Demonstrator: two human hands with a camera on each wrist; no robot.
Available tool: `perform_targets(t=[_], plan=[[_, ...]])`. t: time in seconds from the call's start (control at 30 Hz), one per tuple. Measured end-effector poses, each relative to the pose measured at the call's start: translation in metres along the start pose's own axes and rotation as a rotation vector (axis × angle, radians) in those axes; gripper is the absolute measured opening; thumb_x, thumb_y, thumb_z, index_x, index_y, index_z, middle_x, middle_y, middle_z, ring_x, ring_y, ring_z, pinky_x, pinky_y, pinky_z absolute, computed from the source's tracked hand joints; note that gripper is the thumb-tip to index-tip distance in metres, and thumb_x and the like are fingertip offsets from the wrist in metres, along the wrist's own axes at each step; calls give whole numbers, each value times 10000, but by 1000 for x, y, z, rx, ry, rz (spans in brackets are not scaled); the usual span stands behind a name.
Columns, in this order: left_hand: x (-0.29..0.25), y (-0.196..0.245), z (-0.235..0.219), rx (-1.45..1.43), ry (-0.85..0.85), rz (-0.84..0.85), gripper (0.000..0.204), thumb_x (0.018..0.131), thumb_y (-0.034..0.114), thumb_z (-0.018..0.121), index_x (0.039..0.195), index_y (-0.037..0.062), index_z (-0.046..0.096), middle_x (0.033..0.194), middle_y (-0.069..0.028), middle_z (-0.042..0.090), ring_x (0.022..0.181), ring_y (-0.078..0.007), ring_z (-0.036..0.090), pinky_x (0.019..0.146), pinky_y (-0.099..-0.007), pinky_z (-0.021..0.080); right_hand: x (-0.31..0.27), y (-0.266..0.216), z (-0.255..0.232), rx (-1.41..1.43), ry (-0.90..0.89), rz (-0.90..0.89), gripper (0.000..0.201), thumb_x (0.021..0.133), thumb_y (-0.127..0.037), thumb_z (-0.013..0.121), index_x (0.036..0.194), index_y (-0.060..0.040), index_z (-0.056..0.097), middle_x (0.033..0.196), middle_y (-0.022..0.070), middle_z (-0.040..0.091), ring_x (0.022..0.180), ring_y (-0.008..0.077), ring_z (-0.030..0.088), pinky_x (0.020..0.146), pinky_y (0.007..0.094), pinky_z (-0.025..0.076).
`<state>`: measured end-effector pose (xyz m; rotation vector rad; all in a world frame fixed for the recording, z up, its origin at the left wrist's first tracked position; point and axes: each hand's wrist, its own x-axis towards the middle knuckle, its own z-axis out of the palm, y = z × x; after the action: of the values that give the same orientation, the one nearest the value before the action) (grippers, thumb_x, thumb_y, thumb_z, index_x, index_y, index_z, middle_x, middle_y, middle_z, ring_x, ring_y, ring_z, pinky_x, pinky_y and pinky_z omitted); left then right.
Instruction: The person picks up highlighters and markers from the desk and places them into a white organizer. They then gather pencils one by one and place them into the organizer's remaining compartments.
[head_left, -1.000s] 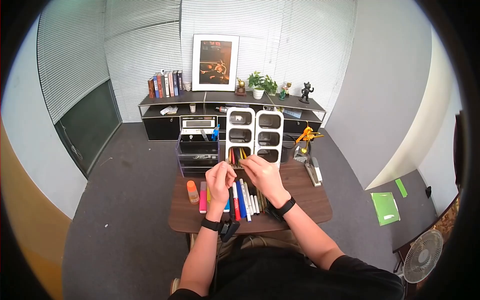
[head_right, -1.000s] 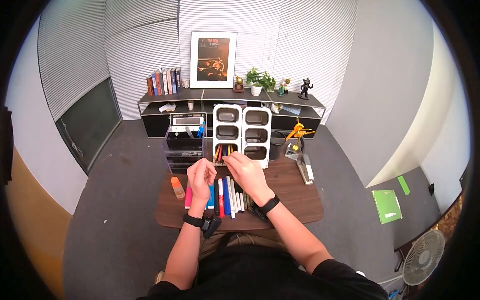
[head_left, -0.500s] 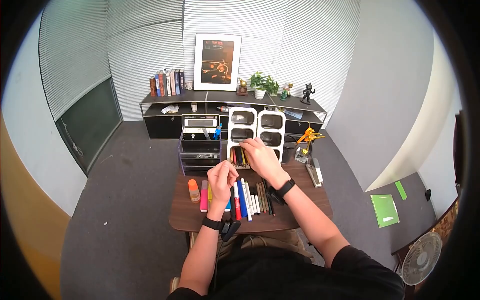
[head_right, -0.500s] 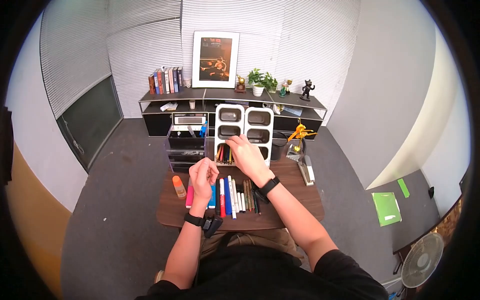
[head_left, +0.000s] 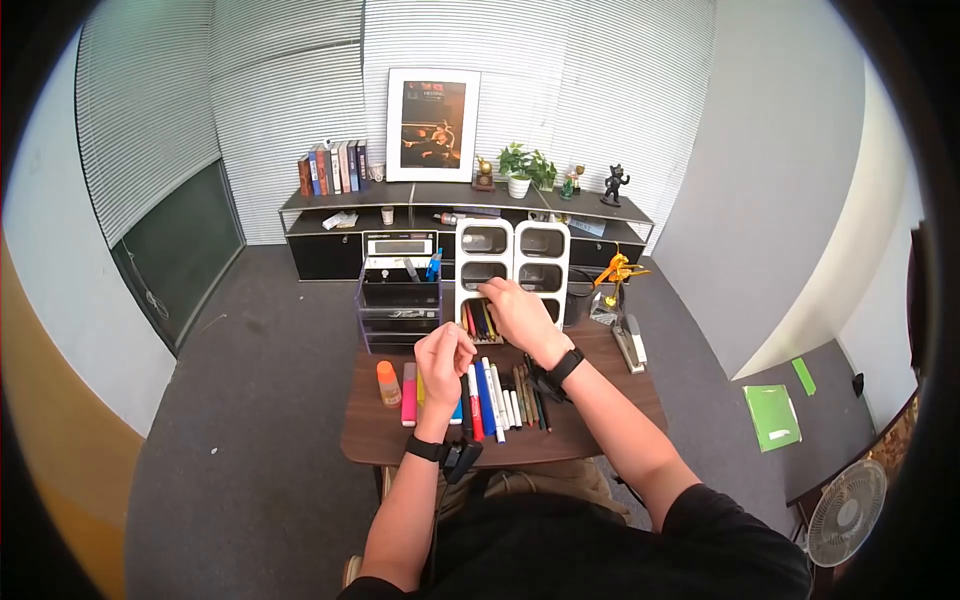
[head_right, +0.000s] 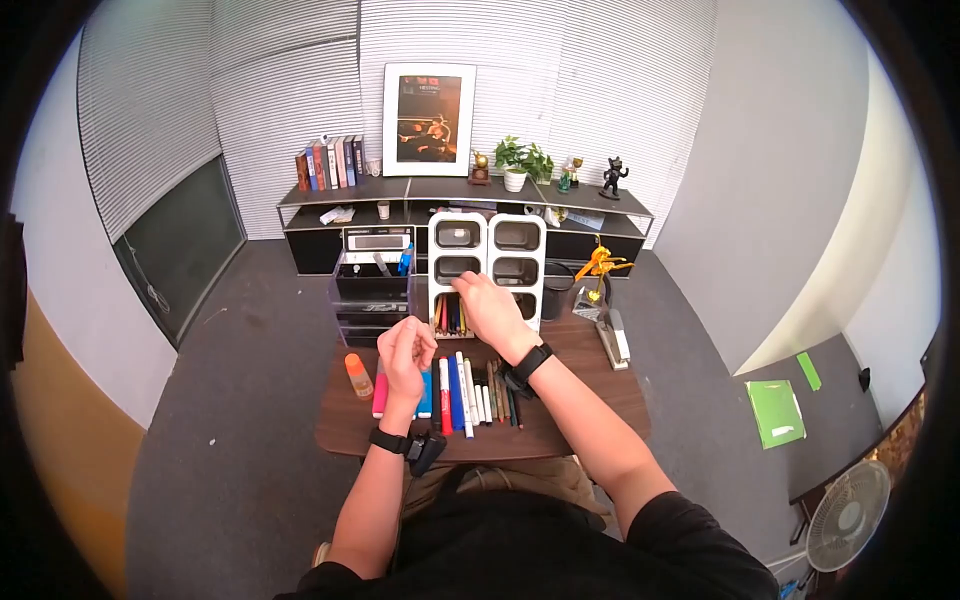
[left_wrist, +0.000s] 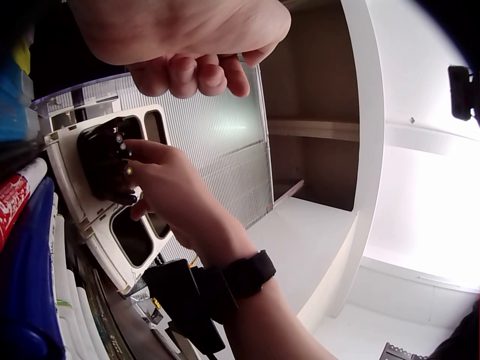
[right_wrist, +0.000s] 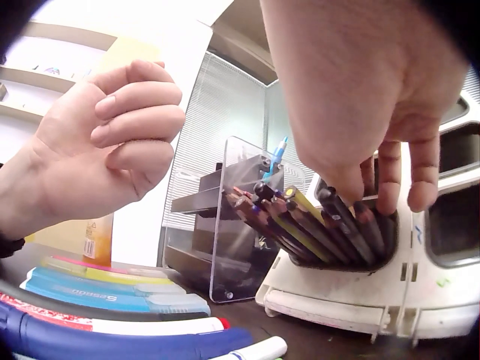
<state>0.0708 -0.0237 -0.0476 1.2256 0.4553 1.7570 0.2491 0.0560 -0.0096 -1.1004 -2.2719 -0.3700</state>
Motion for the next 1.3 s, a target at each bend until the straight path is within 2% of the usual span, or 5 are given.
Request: perform_targets(t=[0.33, 0.57, 0.67, 0.9, 1.3], plan=[[0, 1, 1, 42, 10, 10, 502, 1170, 281, 476, 759, 24, 604, 645, -4, 539, 513, -54, 437, 481, -237, 273, -6, -4, -24, 51, -7, -83, 287, 901, 28, 656, 1184, 21, 702, 1079, 149, 687, 1061, 360, 725, 850, 456, 634], [0, 1, 0, 66, -6, 16, 486, 1169, 269, 470, 760, 29, 579, 664, -17, 550, 518, -52, 434, 480, -238, 283, -62, -16, -51, 67, -55, 160, 65, 947, -29, 662, 995, -12, 704, 1000, 167, 677, 954, 393, 740, 774, 494, 614], [0, -1, -2, 27, 3, 9, 492, 1168, 272, 496, 762, 23, 621, 631, 12, 534, 533, -35, 439, 490, -224, 275, -82, -1, -42, 17, -272, 253, 130, 981, -113, 663, 964, -6, 736, 965, 213, 748, 908, 427, 756, 776, 536, 614], [0, 0, -3, 65, 4, 19, 504, 1167, 268, 480, 749, 20, 613, 624, 5, 532, 525, -46, 438, 490, -236, 284, -111, 14, -28, 76, -268, 283, 142, 964, -101, 696, 1075, -23, 739, 1053, 209, 753, 932, 429, 756, 814, 526, 622], [0, -1, -4, 79, -12, 16, 481, 1167, 273, 454, 764, 37, 563, 656, -35, 523, 509, -69, 416, 475, -247, 249, -116, 34, -21, 168, -295, 607, 275, 921, -108, 703, 1186, -36, 705, 1084, 226, 771, 1052, 439, 746, 921, 546, 598]])
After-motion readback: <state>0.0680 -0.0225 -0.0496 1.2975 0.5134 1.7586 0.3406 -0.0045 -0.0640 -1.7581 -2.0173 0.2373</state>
